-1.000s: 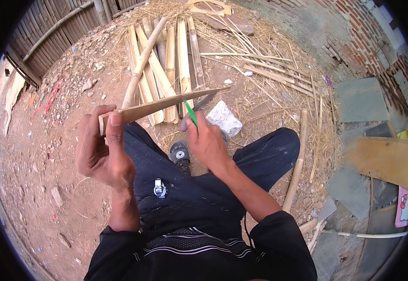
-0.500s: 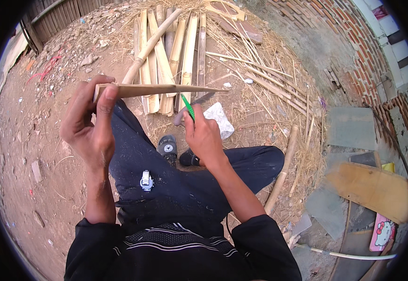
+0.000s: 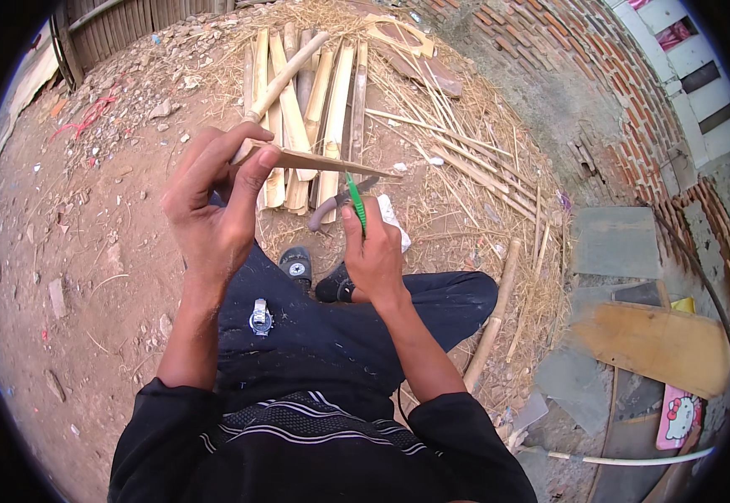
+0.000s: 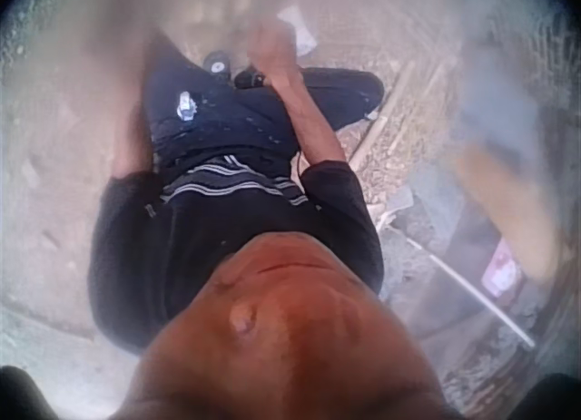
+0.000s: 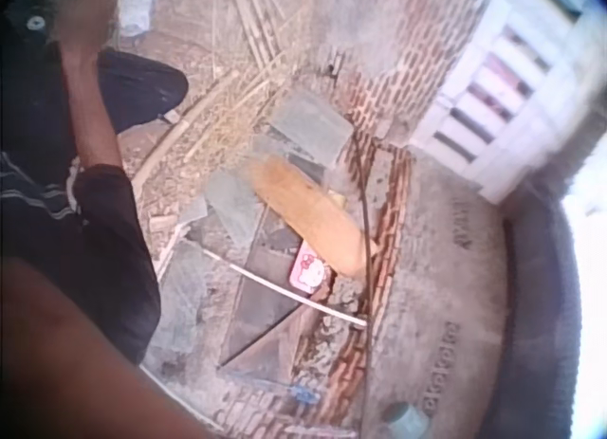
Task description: The person sits on the ground and uses a green utility knife to sharpen the end of a long, thin bamboo stick. They hold the stick with their left hand and scrape the knife along the surface to create a pointed tip, rotating the stick periodically to ensure an even shape.
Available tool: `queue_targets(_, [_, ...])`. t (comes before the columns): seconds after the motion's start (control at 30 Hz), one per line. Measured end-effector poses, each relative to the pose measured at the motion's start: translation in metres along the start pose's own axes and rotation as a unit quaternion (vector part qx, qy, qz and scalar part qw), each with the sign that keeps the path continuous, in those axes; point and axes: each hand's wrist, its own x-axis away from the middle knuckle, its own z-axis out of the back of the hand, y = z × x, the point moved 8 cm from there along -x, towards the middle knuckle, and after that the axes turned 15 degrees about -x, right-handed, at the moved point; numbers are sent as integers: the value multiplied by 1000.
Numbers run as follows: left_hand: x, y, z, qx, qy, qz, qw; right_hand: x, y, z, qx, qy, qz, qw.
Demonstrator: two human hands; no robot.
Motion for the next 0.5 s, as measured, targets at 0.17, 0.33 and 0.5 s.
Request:
queue_targets(0.17, [5,8,-12,-11,-26,-4,1000,21,162,34,194,51,-169,965])
queue_targets(0.33, [8,1,-10,47,-2,69,997,2,55,13,-38,10,-87,995])
queue_targets(0.5, [2,3,-23,14,-40,44,998,24,91,10,-53,103,-75,991])
